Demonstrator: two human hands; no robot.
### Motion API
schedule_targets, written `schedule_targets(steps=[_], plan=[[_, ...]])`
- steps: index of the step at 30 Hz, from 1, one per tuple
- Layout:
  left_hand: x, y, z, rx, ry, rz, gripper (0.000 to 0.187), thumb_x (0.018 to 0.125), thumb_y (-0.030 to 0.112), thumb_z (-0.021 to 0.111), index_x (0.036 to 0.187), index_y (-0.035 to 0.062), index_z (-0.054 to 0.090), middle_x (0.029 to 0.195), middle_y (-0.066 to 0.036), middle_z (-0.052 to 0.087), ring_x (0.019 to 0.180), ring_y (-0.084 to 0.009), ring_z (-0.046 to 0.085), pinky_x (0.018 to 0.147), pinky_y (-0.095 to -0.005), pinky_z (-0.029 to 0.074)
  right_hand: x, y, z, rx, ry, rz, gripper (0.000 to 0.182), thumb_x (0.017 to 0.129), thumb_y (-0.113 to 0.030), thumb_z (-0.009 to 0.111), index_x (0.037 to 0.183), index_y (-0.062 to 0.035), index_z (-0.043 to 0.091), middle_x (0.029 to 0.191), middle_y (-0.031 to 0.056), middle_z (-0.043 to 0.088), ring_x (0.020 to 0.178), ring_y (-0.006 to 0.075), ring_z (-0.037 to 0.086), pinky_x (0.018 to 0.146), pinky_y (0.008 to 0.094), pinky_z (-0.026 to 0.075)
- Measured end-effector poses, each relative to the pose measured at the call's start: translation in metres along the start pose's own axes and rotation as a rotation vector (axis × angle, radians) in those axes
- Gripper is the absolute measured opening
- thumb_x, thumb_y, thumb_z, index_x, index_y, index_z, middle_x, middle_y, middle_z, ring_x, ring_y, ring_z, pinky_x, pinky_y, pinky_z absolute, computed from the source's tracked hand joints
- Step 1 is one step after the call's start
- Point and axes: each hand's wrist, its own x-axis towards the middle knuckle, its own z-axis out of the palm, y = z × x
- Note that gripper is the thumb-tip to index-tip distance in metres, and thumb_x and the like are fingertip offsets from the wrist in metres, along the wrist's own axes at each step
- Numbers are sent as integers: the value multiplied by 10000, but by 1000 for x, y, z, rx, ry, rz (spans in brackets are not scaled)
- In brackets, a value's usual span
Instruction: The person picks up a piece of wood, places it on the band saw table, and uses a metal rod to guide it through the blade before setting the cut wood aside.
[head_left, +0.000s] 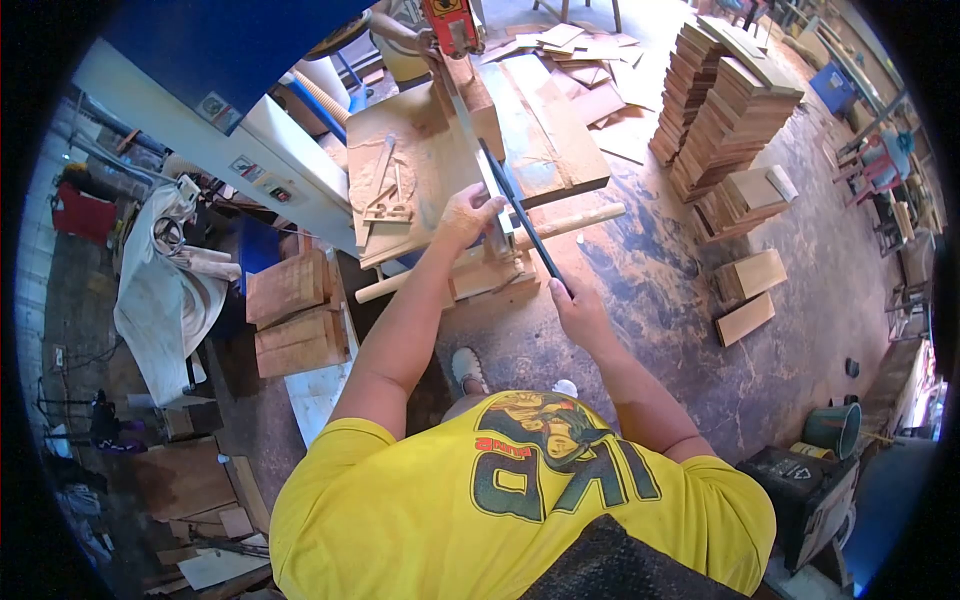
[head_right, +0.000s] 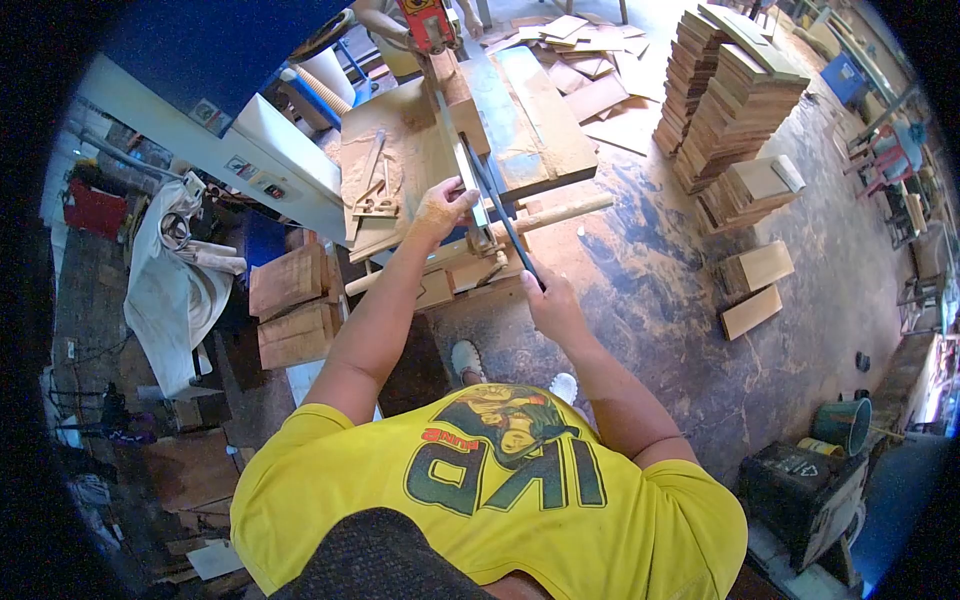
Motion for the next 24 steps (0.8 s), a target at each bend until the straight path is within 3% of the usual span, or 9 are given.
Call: schedule_targets(steps=[6,8,12,14,19,24], plan=[[-3,4,1,20,-23,-12,388,923,282,698,1217,44,612,984,-29,658,890,-125,624,739,-303,566,5,-2,0,-7,-10,-19,399,994,-226,536,1332,-19,576,1026,296,674,967,381,682,849,415,508],[-1,-1,2,-5,38,56,518,889,318,742,1188,-78,594,935,-99,689,683,-120,607,580,-267,511,8,4,2,-9,-7,-29,398,993,-223,535,1332,-17,575,1021,295,674,961,379,683,846,415,509],[2,-5,0,11,27,78,552,884,332,748,1210,-80,583,927,-108,687,672,-122,606,572,-267,508,11,7,4,2,16,-75,396,992,-210,535,1333,-11,571,1012,291,674,951,368,685,840,419,510],[1,-2,-1,51,5,-20,425,913,307,718,1237,53,612,999,-29,662,903,-122,622,734,-294,561,12,2,3,4,8,-66,396,991,-205,535,1333,-8,570,1007,287,676,950,358,686,840,416,509],[7,-11,-2,33,16,-20,426,914,305,717,1242,55,611,1000,-27,661,906,-118,620,736,-297,567,17,4,5,10,21,-122,393,990,-195,532,1332,-6,569,978,268,682,934,328,689,837,402,507],[4,-8,-1,21,19,-18,428,918,302,712,1250,54,606,1005,-26,660,909,-118,619,747,-302,571,18,-10,0,18,-42,-12,392,989,-197,530,1328,-5,569,1050,279,682,1014,359,681,892,404,501]])
